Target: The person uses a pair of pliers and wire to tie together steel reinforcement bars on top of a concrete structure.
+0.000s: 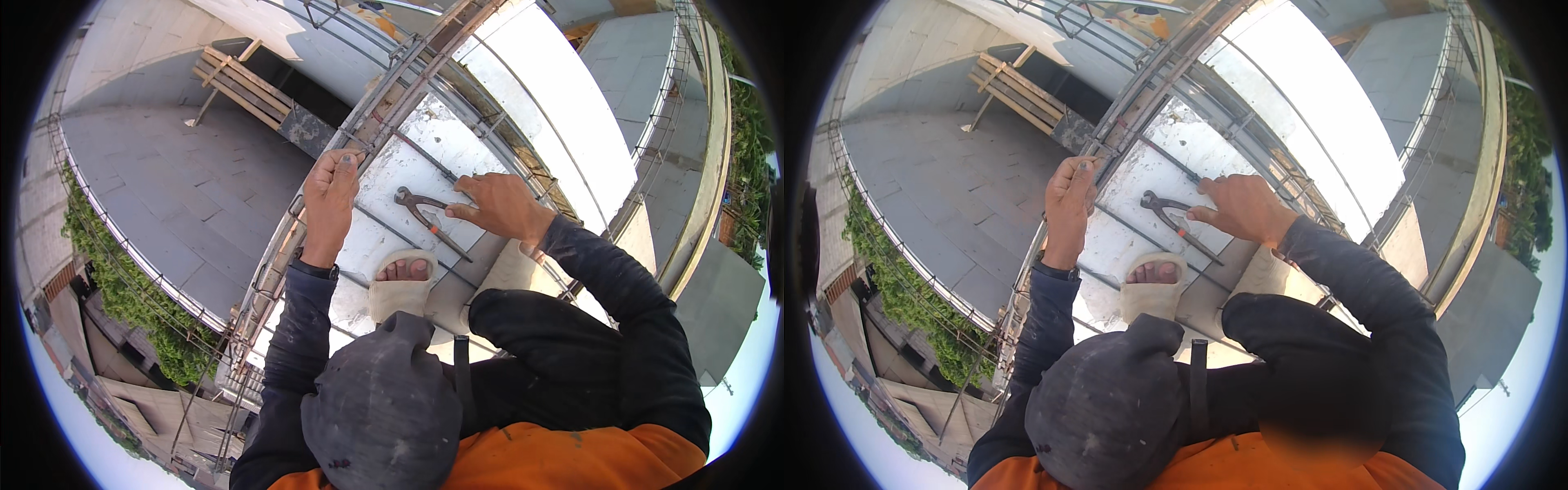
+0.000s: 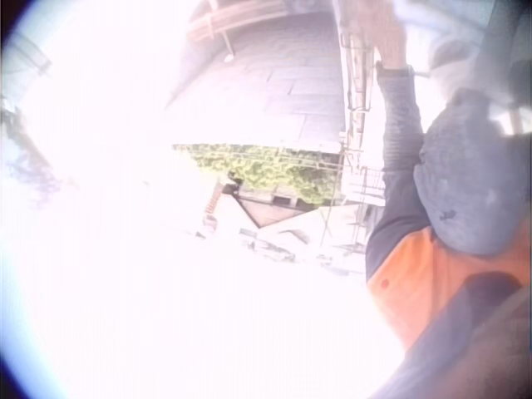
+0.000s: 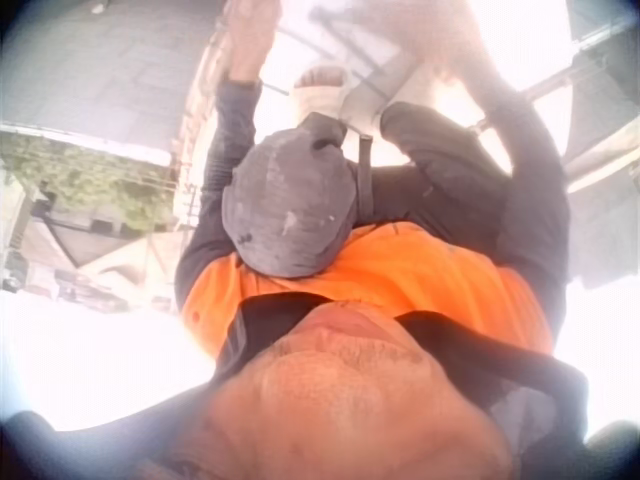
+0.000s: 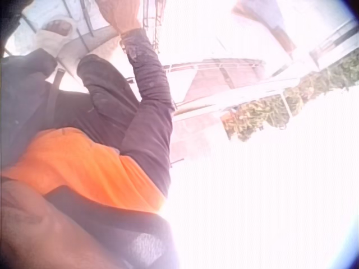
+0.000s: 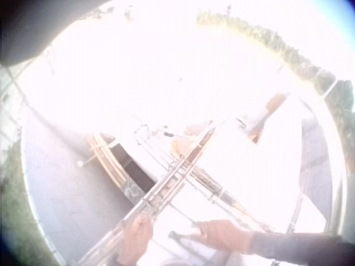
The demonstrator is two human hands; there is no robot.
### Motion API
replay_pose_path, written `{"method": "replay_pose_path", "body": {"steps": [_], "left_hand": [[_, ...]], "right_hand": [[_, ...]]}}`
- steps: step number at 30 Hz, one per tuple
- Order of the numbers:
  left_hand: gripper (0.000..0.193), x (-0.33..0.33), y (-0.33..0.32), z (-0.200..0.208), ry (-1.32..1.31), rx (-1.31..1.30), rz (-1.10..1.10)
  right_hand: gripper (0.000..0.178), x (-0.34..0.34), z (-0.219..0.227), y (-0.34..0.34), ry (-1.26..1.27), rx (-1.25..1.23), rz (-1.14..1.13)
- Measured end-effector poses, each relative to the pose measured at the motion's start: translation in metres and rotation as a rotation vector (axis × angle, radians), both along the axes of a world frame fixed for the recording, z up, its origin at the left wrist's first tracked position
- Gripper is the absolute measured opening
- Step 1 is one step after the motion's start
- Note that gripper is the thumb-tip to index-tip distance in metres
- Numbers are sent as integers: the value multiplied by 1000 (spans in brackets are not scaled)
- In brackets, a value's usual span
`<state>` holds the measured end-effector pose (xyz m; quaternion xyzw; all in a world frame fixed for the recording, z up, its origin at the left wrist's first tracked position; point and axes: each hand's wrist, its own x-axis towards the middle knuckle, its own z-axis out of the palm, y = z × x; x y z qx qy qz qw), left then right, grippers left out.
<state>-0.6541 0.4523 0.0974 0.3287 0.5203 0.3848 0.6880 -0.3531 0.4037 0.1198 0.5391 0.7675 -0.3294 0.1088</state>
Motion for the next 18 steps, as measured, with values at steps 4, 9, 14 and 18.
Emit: {"method": "replay_pose_path", "body": {"steps": [4,9,14,18], "left_hand": [[22,37,-31,6,98,115,-118],[23,36,-26,17,207,158,-196],[29,2,18,14,353,304,-622],[36,-33,86,2,431,205,-593]], "right_hand": [[52,-54,19,37,586,-328,-479],[38,-53,24,43,638,-395,-528],[29,-48,29,49,456,76,-275],[35,-37,15,71,528,153,-556]]}}
